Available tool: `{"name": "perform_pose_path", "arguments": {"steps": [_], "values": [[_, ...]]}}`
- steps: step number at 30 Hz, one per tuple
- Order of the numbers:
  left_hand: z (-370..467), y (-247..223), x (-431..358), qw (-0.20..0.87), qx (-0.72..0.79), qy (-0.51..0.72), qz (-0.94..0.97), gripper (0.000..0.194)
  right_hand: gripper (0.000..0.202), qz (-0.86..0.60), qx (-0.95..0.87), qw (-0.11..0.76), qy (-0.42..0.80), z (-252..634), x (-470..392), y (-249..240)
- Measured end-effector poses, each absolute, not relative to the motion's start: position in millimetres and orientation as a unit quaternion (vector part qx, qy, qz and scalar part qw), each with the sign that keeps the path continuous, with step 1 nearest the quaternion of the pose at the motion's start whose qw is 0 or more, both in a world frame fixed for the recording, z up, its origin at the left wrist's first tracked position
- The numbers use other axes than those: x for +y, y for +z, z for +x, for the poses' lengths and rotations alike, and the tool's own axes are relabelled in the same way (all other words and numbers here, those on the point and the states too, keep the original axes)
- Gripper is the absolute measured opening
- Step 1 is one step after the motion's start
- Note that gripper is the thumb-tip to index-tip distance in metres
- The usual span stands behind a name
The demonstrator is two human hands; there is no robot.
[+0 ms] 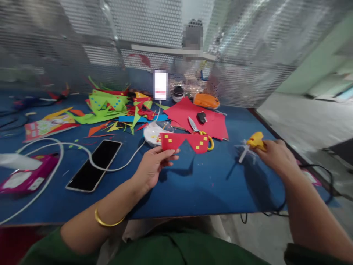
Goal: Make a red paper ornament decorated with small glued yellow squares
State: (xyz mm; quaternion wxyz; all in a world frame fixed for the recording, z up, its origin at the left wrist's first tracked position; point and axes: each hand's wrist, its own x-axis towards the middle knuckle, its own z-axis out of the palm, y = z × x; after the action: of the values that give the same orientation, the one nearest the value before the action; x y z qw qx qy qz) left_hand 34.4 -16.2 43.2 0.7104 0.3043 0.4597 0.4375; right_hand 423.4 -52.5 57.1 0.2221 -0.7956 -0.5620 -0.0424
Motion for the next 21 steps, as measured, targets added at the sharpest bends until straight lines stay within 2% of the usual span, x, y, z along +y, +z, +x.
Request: {"name": "perform_pose_path", "arguments": {"steps": [6,10,13,17,21], "values": [[32,43,-29,0.741,0.449,0.389,0.313,0.01,0.03,-0.784,-0.594,0.18,-0.009,454,-34,35],[23,41,-39,0.756,0.451,0.346,0.326,0.009,0.045,-0.735,-0.597,0.28,-0.158,433,-44,53],[12,36,-46,0.758,0.452,0.32,0.344,0.006,0.051,-0.677,-0.639,0.318,-0.18,378,-47,81],[2,28,-51,0.757,0.458,0.307,0.351,0.005,0.019,-0.545,-0.774,0.318,-0.049,292,-14,106],[-2,25,-52,0.756,0.457,0.302,0.359,0.005,0.013,-0.425,-0.87,0.248,0.034,227,42,100]]}}
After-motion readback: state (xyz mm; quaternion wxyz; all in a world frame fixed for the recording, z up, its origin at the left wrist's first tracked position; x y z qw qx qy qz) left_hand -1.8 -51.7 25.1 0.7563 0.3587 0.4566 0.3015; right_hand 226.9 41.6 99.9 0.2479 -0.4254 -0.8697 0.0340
